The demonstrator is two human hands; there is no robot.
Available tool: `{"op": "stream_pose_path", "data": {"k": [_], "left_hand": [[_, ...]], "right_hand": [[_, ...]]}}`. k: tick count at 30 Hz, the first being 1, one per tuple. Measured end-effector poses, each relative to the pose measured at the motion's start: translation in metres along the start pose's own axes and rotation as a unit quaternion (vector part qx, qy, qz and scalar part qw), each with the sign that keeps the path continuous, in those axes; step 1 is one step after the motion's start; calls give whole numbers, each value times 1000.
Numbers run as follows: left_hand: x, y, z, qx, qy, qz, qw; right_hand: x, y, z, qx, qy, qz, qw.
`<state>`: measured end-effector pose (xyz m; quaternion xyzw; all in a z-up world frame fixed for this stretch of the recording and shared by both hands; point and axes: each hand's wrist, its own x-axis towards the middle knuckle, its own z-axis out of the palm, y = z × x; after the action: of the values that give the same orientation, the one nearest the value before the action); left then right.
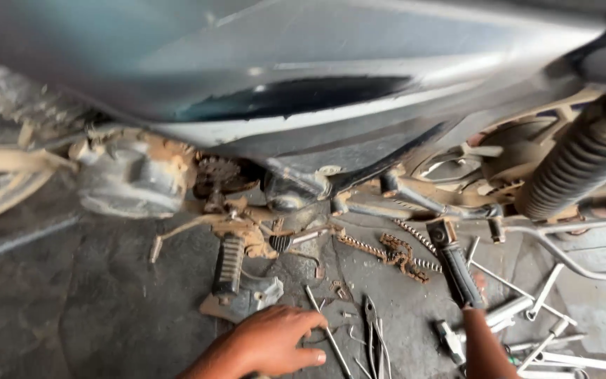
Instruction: The person kneels beside a motorcycle and uses a T-handle socket wrench to loosen fasteners near the engine sprocket. They remove a plastic cover, detach the drive chain from the sprocket, work on the sprocket area by hand, and reposition the chain while continuing to work with the wrench.
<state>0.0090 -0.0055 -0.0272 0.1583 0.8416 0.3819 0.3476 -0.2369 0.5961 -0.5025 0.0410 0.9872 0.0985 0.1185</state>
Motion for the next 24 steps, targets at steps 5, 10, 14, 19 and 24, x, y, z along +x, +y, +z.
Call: {"op": "stream_pose_path", "data": {"k": [5, 10, 14, 19, 24], "left_hand": [[3, 13, 2, 12, 23, 18, 1000], [-7, 20, -4, 39, 17, 0, 999], [-8, 18, -9, 42, 24, -10, 999], [-13, 28, -24, 37, 34, -111, 993], [-11, 19, -19, 37, 63, -64, 995]], "right_hand": [[-112, -148, -78, 47, -47, -20, 998], [-180, -219, -149, 171, -77, -76, 979], [-183, -202, -149, 273, -27, -22, 961], [-194, -216, -143, 178, -98, -22, 979], [-167, -216, -63, 211, -65, -223, 950]]}}
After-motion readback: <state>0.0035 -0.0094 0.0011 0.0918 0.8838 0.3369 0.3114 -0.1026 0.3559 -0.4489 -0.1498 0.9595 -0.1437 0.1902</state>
